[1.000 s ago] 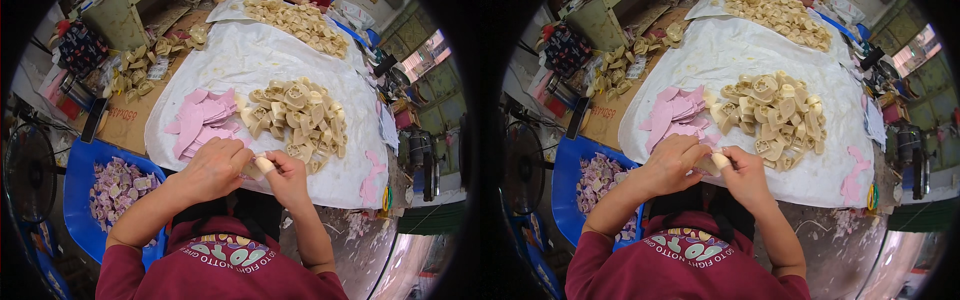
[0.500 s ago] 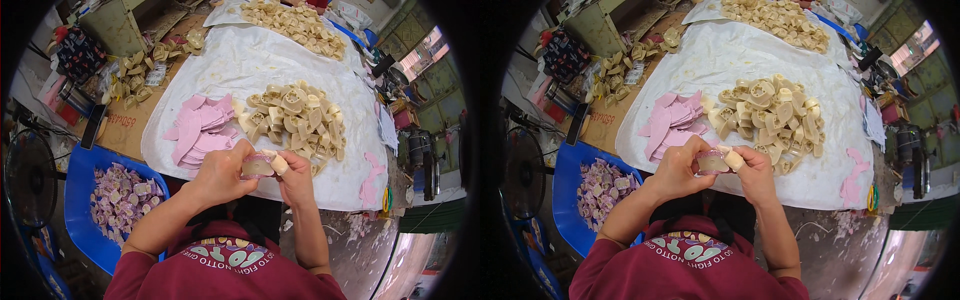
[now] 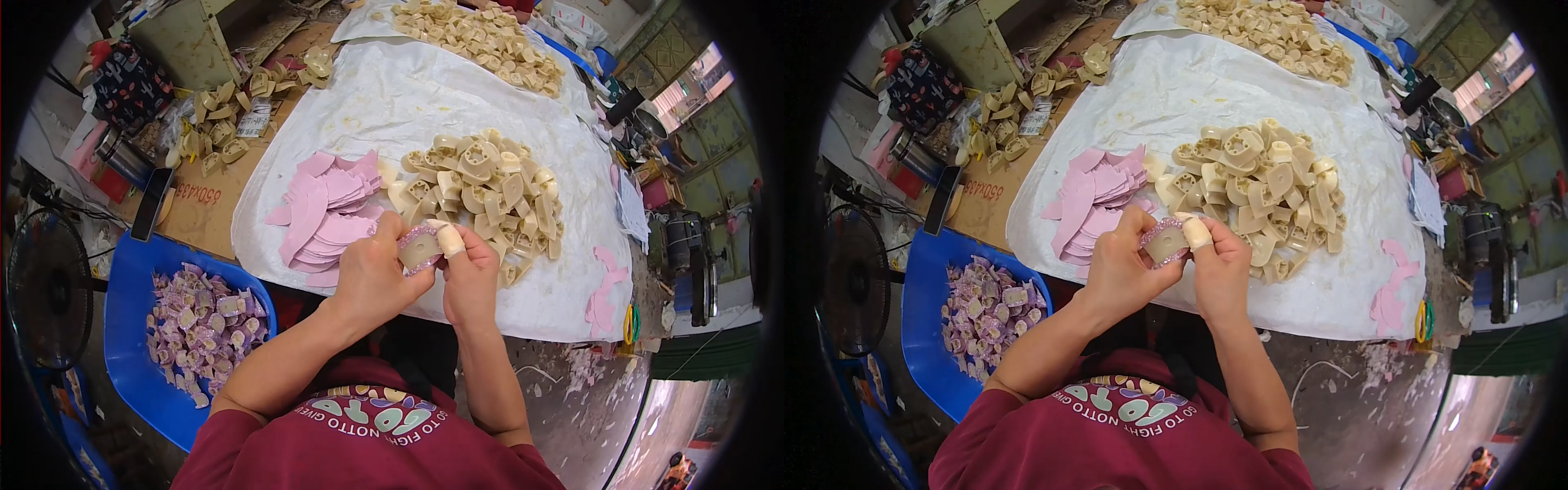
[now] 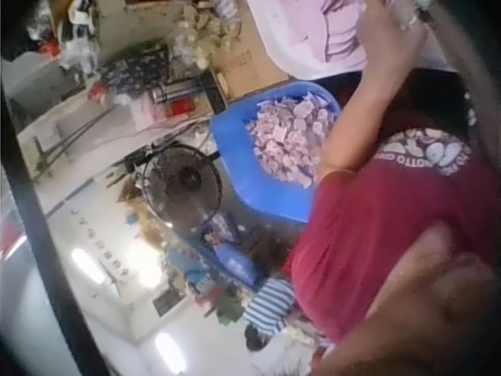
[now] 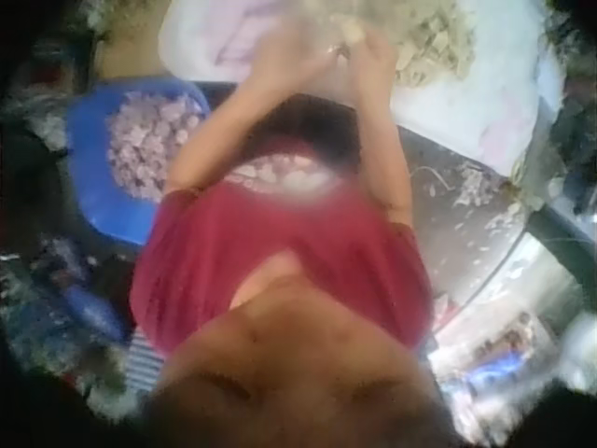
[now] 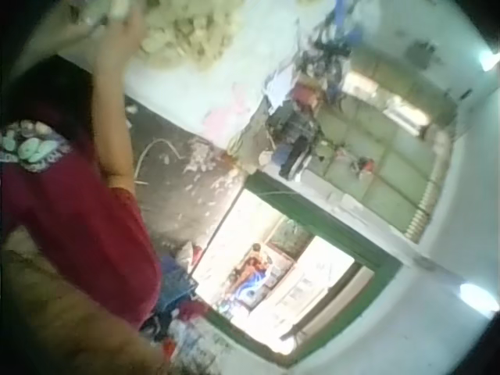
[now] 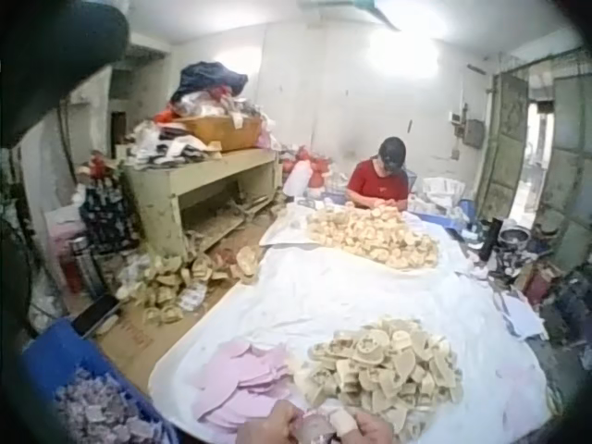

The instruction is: The person assembles small craft components by inserting pink foam cutouts into beige plastic molds. They use scissors to trim excess foam from the molds and place the finished units into a blue bin. The process is repetitive, involving picking, inserting, trimming, and placing.

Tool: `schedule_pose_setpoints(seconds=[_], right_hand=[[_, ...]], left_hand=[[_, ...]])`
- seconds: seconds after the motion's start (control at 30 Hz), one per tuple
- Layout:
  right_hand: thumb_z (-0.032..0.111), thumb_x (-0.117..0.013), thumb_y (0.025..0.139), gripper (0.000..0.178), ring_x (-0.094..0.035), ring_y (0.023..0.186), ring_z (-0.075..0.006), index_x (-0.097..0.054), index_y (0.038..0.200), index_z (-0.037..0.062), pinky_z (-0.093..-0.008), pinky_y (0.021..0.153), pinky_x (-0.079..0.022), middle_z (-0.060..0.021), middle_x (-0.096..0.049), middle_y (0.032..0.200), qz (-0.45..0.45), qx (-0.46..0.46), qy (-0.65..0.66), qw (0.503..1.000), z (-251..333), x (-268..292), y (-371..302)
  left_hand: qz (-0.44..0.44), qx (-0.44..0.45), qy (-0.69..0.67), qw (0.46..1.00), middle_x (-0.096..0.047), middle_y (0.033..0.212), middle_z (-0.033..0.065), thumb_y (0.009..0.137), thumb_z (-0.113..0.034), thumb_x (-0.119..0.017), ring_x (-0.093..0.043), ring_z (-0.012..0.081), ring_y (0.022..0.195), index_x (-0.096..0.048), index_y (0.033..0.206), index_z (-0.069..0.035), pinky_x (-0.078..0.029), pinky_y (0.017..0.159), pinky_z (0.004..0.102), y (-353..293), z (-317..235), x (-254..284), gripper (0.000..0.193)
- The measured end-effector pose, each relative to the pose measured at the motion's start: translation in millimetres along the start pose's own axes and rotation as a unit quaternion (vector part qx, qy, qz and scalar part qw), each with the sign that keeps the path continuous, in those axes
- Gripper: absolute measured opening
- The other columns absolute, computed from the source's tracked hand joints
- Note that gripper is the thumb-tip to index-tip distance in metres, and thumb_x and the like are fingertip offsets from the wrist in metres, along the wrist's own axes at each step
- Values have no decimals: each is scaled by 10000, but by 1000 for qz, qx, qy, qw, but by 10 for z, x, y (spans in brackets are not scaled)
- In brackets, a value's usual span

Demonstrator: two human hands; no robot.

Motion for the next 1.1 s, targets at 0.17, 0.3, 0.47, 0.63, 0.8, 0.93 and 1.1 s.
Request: schedule_pose_setpoints(seconds=[0.17,0.3,0.47,0.63,0.8,0.93,1.1], right_hand=[[120,-556,945,240,-564,782,-59,-635,1115,-29,-212,712,-455,11,-644,919,8,-4,21,1000,-37,-7,-47],[99,-515,956,253,-559,836,-64,-609,1147,-37,-232,764,-459,0,-633,970,-1,8,-22,1000,11,-101,-27],[34,-463,932,271,-549,940,-97,-571,1170,-38,-242,839,-440,-61,-615,1029,18,7,-88,996,-42,-124,-49],[4,-415,927,317,-545,939,-79,-555,1211,-14,-219,789,-444,-48,-611,1026,59,104,-274,954,68,-275,-148],[9,-418,925,337,-547,908,-82,-545,1236,-8,-233,729,-460,-58,-602,1064,83,100,-316,940,86,-188,-103],[33,-479,915,237,-579,861,-157,-578,1118,-38,-266,700,-474,-84,-604,959,44,155,-258,953,264,-286,-75],[286,-525,975,305,-568,618,-83,-659,970,13,-209,592,-457,-14,-632,737,68,-37,-100,992,18,-178,-135]], left_hand=[[-13,14,-17,1000,-585,582,146,684,-200,-742,-630,315,533,-468,914,-3,-479,479,398,-29,21,-6,408],[-20,32,-24,999,-598,648,125,674,-176,-762,-619,201,550,-478,896,-7,-481,492,323,15,76,13,398],[-24,34,-12,999,-594,649,122,671,-182,-772,-614,198,548,-480,881,-12,-483,495,321,12,96,14,397],[-21,2,-8,1000,-588,576,146,688,-236,-770,-624,311,510,-472,877,-22,-471,457,390,-27,200,4,413],[51,1,-136,989,-631,706,90,757,-129,-738,-623,159,620,-530,996,18,-497,571,301,-30,209,52,349],[31,19,-247,968,-603,789,25,813,-17,-681,-561,71,727,-568,1093,29,-482,672,241,17,171,156,305],[-90,-58,-209,972,-578,820,26,819,-2,-669,-544,82,732,-554,1195,19,-468,681,246,-60,23,266,394]])
Point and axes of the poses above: each hand's wrist, its own y-axis towards the middle knuckle, its own x-axis out of the back of the hand, z = x × y, the point moved 6 cm from there along y, towards the middle knuckle
